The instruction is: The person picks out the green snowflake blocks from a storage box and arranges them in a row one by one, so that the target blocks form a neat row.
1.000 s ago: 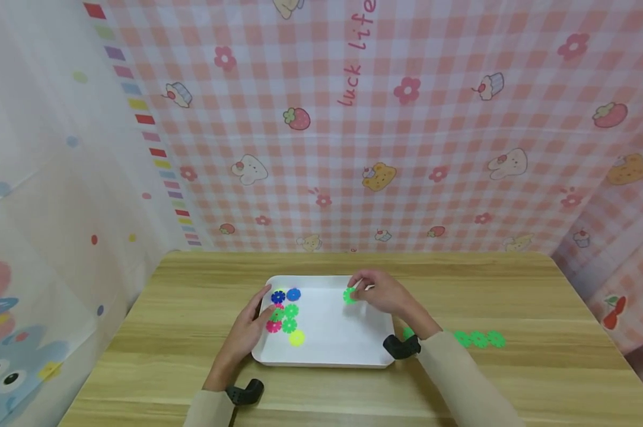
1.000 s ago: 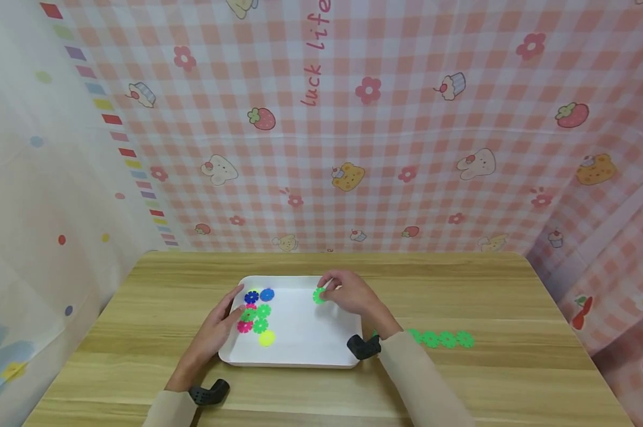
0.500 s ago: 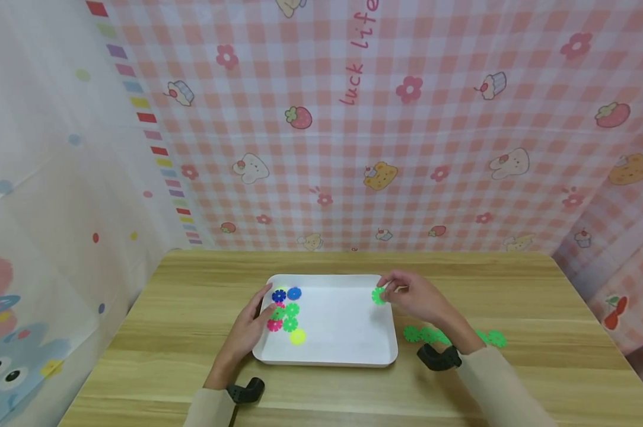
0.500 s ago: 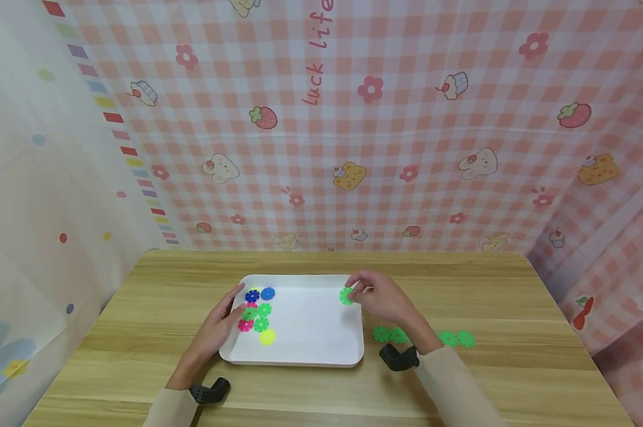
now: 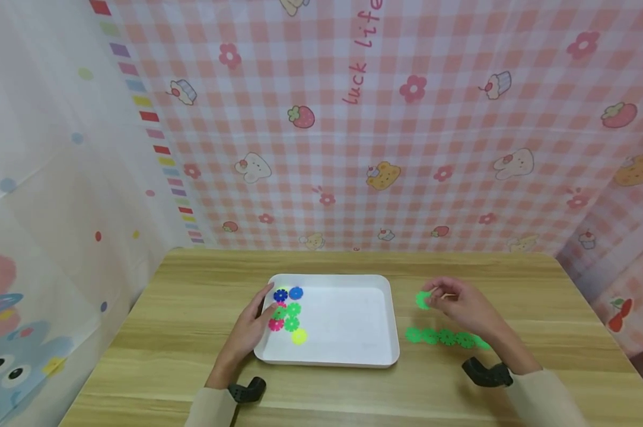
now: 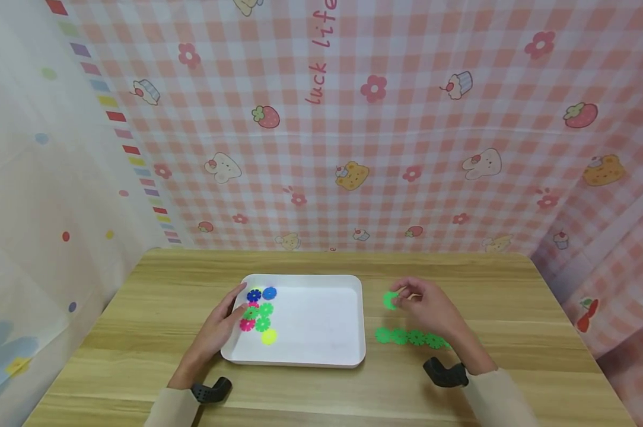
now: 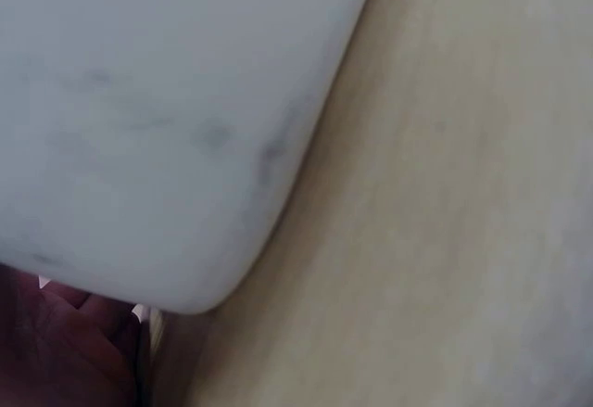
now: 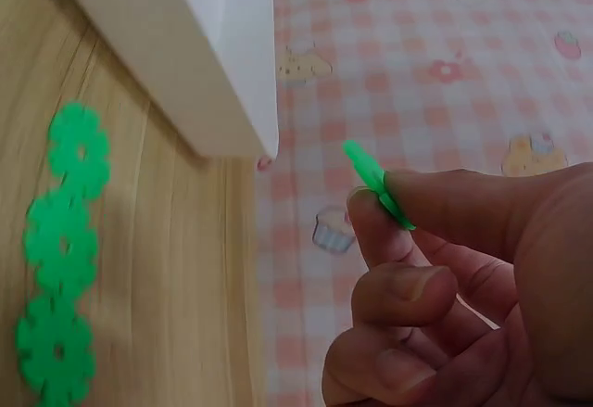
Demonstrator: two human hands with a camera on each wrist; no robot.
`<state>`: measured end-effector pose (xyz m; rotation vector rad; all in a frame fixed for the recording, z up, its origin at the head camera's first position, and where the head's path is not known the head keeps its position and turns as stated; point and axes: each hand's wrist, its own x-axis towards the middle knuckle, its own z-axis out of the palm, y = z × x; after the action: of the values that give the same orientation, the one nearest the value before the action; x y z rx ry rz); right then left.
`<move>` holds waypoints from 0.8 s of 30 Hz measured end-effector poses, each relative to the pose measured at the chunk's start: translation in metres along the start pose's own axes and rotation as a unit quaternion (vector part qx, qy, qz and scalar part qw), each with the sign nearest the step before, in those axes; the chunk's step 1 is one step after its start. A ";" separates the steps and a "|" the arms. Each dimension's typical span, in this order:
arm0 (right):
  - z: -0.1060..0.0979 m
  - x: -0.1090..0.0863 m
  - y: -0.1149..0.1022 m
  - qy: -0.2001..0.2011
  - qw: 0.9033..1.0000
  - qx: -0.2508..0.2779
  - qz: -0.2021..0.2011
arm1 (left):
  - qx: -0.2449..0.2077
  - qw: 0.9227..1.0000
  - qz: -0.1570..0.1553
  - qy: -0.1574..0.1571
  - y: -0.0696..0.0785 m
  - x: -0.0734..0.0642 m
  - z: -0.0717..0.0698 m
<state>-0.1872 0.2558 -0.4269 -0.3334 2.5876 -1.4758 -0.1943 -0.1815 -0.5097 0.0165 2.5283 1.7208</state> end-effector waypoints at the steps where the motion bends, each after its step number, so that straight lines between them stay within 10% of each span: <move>1: -0.003 -0.003 0.002 0.004 1.000 -0.001 0.003 | 0.000 1.000 -0.001 0.000 0.000 0.000 0.000; 24: -0.063 -0.060 0.066 0.077 0.995 -0.042 0.053 | -0.007 1.000 0.004 0.003 -0.001 0.000 0.000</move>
<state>-0.1520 0.3563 -0.4505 -0.0939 2.7456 -1.4116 -0.1947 -0.1818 -0.5112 0.0193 2.5229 1.7449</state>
